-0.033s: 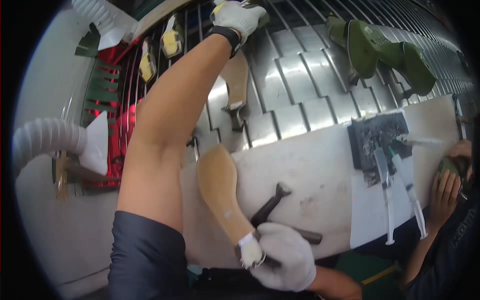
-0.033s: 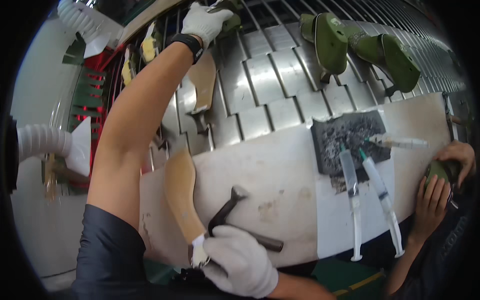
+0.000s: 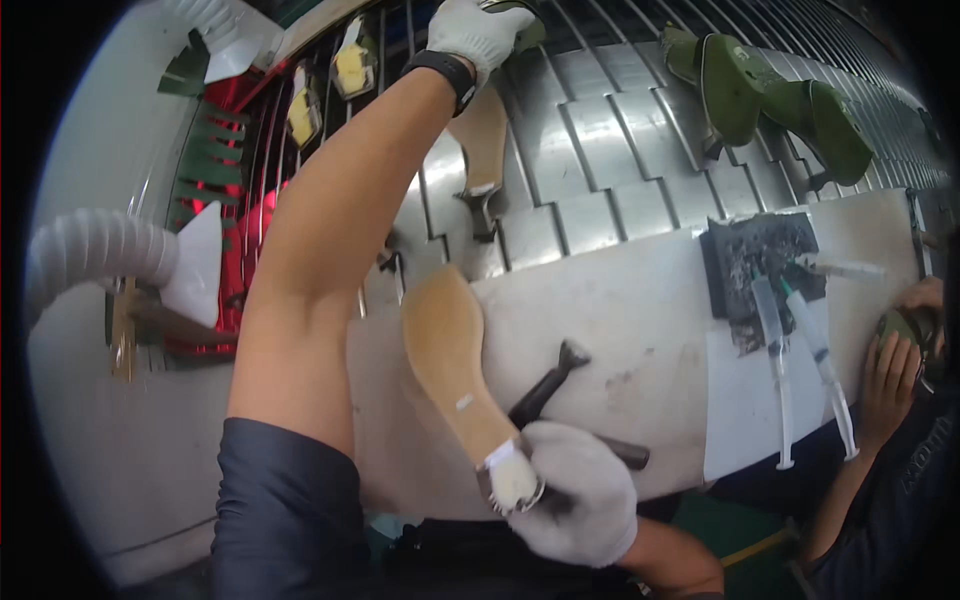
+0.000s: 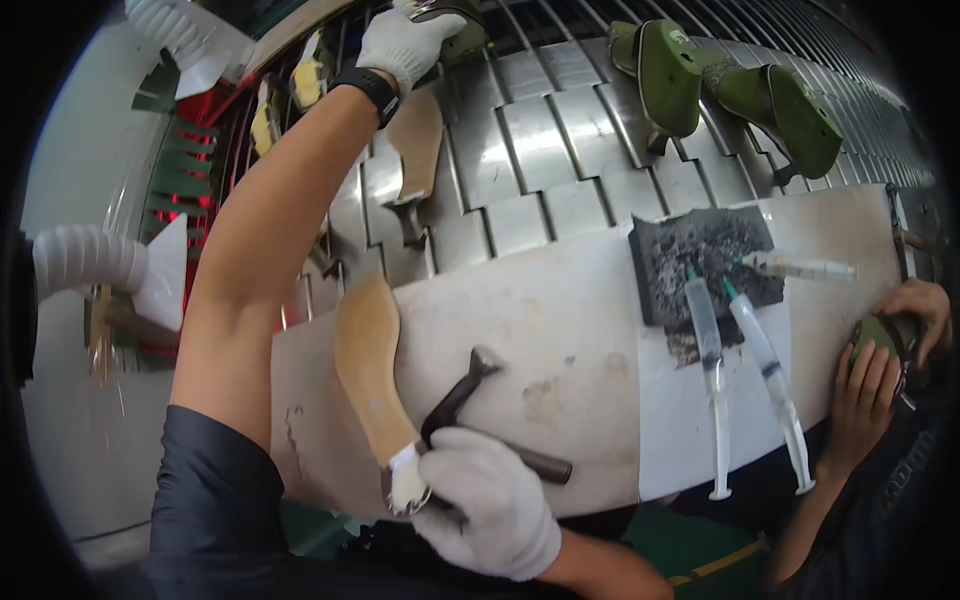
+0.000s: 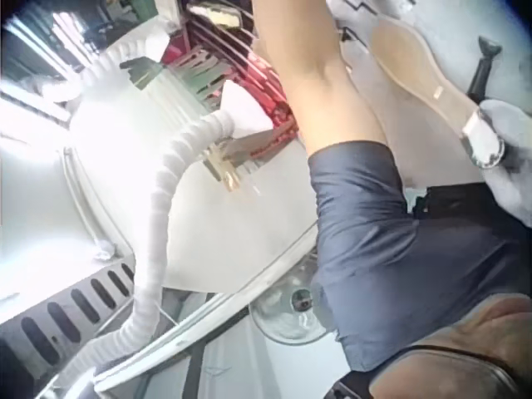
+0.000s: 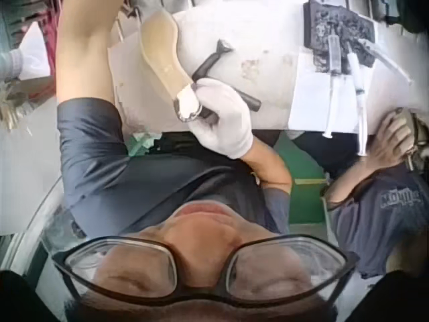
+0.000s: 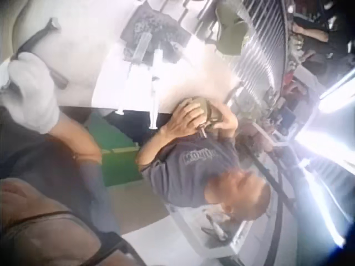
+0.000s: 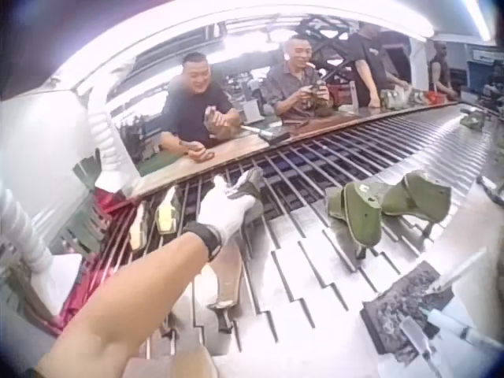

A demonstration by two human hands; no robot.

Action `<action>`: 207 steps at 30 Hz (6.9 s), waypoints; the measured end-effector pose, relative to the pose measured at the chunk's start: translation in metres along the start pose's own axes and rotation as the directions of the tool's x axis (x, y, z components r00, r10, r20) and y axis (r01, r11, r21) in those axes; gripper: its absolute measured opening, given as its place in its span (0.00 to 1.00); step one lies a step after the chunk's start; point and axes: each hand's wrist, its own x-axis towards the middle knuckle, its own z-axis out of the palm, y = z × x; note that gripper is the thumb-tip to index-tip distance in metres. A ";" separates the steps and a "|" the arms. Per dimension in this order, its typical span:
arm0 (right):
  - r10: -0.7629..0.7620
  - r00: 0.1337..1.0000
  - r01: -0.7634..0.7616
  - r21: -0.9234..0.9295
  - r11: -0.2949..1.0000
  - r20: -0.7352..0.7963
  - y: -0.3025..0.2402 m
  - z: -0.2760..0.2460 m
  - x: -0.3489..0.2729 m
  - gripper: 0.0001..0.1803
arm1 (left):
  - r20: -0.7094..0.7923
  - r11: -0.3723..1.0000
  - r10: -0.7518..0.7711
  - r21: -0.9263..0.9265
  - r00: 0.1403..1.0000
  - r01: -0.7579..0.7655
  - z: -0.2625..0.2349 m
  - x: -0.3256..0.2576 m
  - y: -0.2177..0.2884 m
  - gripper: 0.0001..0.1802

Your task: The person assembles high-heeled shoes by pressing soles onto shoe uppers on lasts by hand and hammering along the edges and heels using a hammer.

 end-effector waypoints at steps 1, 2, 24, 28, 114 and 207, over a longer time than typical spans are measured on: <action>0.083 0.997 -0.083 0.051 0.995 -0.003 -0.003 0.003 -0.004 0.07 | 0.026 0.994 0.077 -0.078 0.997 -0.075 -0.029 -0.020 -0.008 0.38; 0.181 0.982 -0.180 0.018 0.983 -0.054 -0.012 0.009 -0.004 0.04 | 0.006 0.956 0.083 -0.283 0.997 -0.078 -0.049 -0.055 -0.012 0.30; -0.157 0.983 0.154 -0.045 0.987 -0.091 -0.091 0.053 0.062 0.08 | 0.047 0.993 -0.068 -0.094 0.997 0.072 -0.293 -0.489 -0.061 0.47; 0.027 0.847 0.323 -0.555 0.766 0.530 -0.080 0.089 0.048 0.04 | 0.166 0.993 -0.010 -0.113 0.986 0.029 -0.283 -0.436 -0.080 0.43; 0.381 0.915 -0.400 0.176 0.900 0.129 -0.160 0.159 -0.065 0.14 | 0.141 0.273 0.317 -0.960 0.938 0.052 -0.323 -0.453 0.001 0.37; -0.101 0.968 0.185 -0.378 0.907 0.231 -0.144 0.223 -0.007 0.12 | -0.240 0.858 -0.062 -0.509 0.969 -0.072 -0.384 -0.475 -0.057 0.22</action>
